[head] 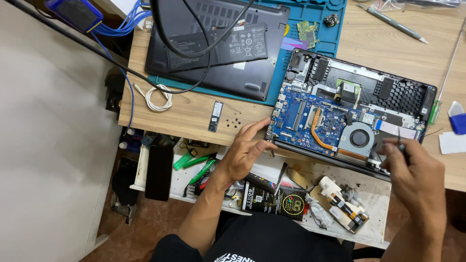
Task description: The person uses a screwdriver to remove screws from a disassembled laptop motherboard and cooling system. They lift the motherboard out of the laptop chassis and place it on the workbench, then proceed to unscrew components from the empty chassis.
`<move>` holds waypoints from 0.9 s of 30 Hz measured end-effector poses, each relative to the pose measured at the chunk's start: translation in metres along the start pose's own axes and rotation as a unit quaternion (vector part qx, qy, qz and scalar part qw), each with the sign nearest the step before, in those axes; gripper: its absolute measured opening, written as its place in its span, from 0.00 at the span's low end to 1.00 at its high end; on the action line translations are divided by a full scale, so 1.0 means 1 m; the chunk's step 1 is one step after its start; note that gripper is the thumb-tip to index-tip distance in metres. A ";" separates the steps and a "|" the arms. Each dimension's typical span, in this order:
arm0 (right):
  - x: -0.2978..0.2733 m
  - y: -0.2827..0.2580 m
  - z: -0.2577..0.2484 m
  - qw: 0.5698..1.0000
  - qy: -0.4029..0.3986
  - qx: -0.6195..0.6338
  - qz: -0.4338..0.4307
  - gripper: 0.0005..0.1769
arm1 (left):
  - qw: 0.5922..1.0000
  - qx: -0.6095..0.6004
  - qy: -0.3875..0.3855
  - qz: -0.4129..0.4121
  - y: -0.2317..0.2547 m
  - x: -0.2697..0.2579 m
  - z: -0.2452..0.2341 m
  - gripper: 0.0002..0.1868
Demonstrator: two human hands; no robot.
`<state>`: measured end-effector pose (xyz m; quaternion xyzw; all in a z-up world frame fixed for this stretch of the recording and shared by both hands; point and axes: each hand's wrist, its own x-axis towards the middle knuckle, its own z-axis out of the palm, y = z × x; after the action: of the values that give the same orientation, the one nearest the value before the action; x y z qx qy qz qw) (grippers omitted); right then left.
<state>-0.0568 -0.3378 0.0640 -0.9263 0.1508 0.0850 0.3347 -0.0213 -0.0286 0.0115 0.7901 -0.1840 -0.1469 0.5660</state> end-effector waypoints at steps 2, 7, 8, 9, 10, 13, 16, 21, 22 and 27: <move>-0.009 0.006 0.010 0.999 0.016 -0.039 0.009 0.10 | 1.000 0.001 0.000 0.000 0.002 0.001 -0.001 0.32; -0.028 0.017 0.030 0.991 0.083 -0.104 0.031 0.15 | 1.000 0.006 0.001 0.010 0.003 0.001 -0.003 0.32; -0.030 0.017 0.031 0.991 0.078 -0.092 0.057 0.18 | 1.000 0.004 0.001 0.010 0.004 0.001 -0.004 0.31; -0.032 0.019 0.032 0.991 0.073 -0.080 0.084 0.21 | 1.000 0.003 0.002 0.010 0.006 0.002 -0.002 0.29; -0.033 0.009 0.032 0.987 0.084 -0.088 0.102 0.21 | 1.000 -0.009 -0.016 0.017 0.004 0.002 -0.003 0.29; -0.037 0.002 0.034 0.980 0.104 0.092 0.144 0.08 | 0.998 0.028 -0.014 0.054 0.001 0.005 0.000 0.29; -0.033 0.015 0.041 0.957 0.132 0.250 0.062 0.07 | 1.000 0.007 -0.023 0.002 0.008 0.007 -0.003 0.26; -0.031 0.027 0.048 0.876 0.137 0.456 0.071 0.07 | 0.999 0.005 -0.025 -0.020 0.011 0.006 -0.003 0.29; -0.031 0.028 0.048 0.876 0.138 0.457 0.071 0.07 | 0.999 0.006 -0.025 -0.019 0.012 0.006 -0.003 0.29; -0.030 0.034 0.042 0.780 0.095 0.608 0.112 0.09 | 1.000 0.012 -0.018 -0.014 0.005 0.005 0.000 0.27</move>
<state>-0.0988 -0.3287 0.0191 -0.5101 0.3047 -0.0756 0.8008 -0.0178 -0.0322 0.0161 0.7969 -0.1845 -0.1665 0.5506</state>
